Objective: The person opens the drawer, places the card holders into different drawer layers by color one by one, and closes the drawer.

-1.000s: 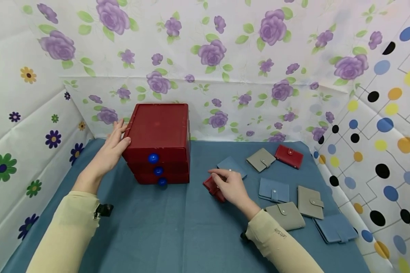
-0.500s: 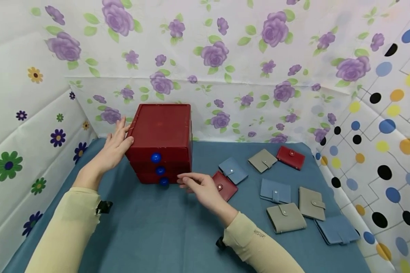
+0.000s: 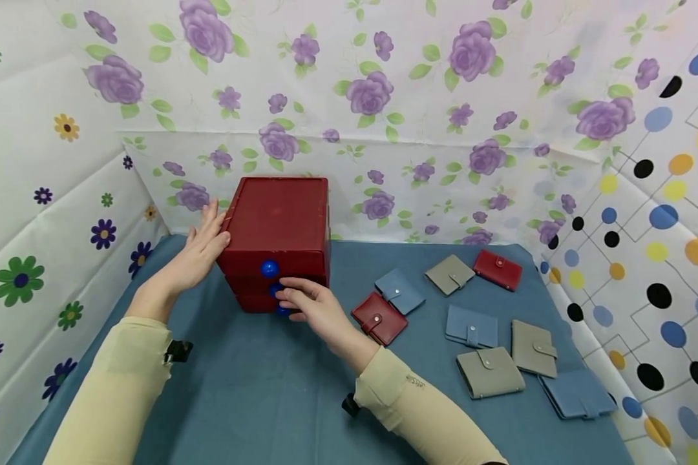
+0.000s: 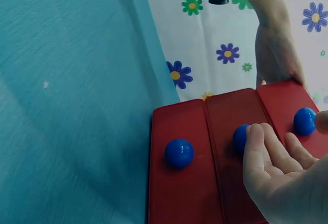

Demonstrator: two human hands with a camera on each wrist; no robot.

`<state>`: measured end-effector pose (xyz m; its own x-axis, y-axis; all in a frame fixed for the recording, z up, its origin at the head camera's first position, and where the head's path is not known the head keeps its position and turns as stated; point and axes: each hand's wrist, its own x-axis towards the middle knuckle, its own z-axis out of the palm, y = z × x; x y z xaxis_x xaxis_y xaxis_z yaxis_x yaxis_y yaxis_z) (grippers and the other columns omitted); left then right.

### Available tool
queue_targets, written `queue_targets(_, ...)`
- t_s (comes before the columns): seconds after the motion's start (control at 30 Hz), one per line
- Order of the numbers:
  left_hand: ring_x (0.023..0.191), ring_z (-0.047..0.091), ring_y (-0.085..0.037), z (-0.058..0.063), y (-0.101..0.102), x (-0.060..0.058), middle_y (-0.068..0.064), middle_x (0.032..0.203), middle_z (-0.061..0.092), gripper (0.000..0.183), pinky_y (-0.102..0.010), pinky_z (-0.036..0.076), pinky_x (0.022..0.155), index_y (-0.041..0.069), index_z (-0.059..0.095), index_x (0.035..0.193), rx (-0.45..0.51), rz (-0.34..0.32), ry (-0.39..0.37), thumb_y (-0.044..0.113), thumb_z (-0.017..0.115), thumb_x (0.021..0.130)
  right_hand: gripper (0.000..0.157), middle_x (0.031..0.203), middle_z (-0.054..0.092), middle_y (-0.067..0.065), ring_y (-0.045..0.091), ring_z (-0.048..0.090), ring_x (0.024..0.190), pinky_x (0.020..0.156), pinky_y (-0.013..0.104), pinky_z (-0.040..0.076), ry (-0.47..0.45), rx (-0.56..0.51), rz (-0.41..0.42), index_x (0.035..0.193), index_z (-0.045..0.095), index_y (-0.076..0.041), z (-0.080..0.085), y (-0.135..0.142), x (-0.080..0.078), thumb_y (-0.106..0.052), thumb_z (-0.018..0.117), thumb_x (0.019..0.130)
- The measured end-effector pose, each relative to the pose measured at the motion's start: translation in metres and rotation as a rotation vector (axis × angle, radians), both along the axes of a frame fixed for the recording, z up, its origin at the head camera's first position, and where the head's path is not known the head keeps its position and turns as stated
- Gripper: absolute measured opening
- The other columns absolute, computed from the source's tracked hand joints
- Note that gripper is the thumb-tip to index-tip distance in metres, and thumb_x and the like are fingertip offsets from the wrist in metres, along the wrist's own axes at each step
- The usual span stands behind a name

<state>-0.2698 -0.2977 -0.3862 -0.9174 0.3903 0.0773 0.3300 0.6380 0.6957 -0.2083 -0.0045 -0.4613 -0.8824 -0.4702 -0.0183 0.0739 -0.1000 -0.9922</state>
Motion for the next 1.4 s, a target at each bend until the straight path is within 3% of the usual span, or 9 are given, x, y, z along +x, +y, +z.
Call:
queue_targets(0.3,0.155,-0.037,-0.03,-0.001,-0.002,-0.002,-0.003,0.172,-0.035,0.072,-0.068,-0.024,0.118,0.008,-0.011,0.171,-0.034,0.015,-0.035,0.041,0.026,0.118,0.052,0.138,0.072,0.004,0.022,0.067,0.128,0.103,0.041,0.057,-0.056,0.014,0.006,0.155,0.058,-0.014,0.006,-0.012,-0.007,-0.042,0.06,0.111)
queue_targets(0.47,0.154,-0.039,-0.03,0.0,-0.002,-0.003,-0.003,0.17,-0.038,0.074,-0.07,-0.024,0.118,0.011,-0.014,0.17,-0.031,0.031,-0.056,0.04,0.028,0.117,0.058,0.135,0.073,0.001,0.021,0.068,0.127,0.105,0.041,0.056,-0.151,-0.02,0.026,0.152,0.06,-0.013,0.011,-0.02,-0.012,-0.05,0.062,0.108)
queue_targets(0.7,0.154,-0.04,-0.03,0.002,-0.002,-0.006,-0.004,0.17,-0.038,0.074,-0.071,-0.024,0.117,0.011,-0.012,0.171,-0.013,0.029,-0.053,0.034,0.031,0.116,0.062,0.128,0.076,0.004,0.02,0.071,0.122,0.107,0.041,0.054,-0.29,-0.093,-0.064,0.138,0.072,-0.01,0.018,-0.028,-0.017,-0.059,0.067,0.102)
queue_targets(0.87,0.155,-0.037,-0.029,0.009,-0.001,-0.003,-0.003,0.173,-0.033,0.075,-0.072,-0.022,0.117,0.014,-0.01,0.172,-0.052,0.018,-0.064,0.04,0.033,0.116,0.06,0.125,0.077,0.004,0.02,0.072,0.119,0.107,0.041,0.054,-0.346,-0.101,-0.104,0.132,0.076,-0.01,0.021,-0.032,-0.017,-0.059,0.071,0.099)
queue_targets(1.07,0.157,-0.034,-0.026,0.019,-0.002,-0.003,-0.003,0.177,-0.021,0.08,-0.071,-0.023,0.118,0.016,-0.006,0.172,-0.089,0.018,-0.09,0.048,0.04,0.115,0.058,0.121,0.079,0.004,0.02,0.073,0.117,0.105,0.038,0.056,-0.384,-0.12,-0.118,0.125,0.078,-0.01,0.023,-0.035,-0.019,-0.06,0.075,0.096)
queue_targets(1.4,0.158,-0.031,-0.031,0.015,-0.003,-0.003,-0.008,0.176,-0.025,0.077,-0.071,-0.021,0.119,0.012,-0.008,0.172,-0.068,0.007,-0.084,0.041,0.036,0.117,0.054,0.123,0.078,0.009,0.025,0.074,0.119,0.104,0.039,0.056,-0.404,-0.203,-0.106,0.131,0.076,-0.009,0.026,-0.042,-0.017,-0.053,0.073,0.1)
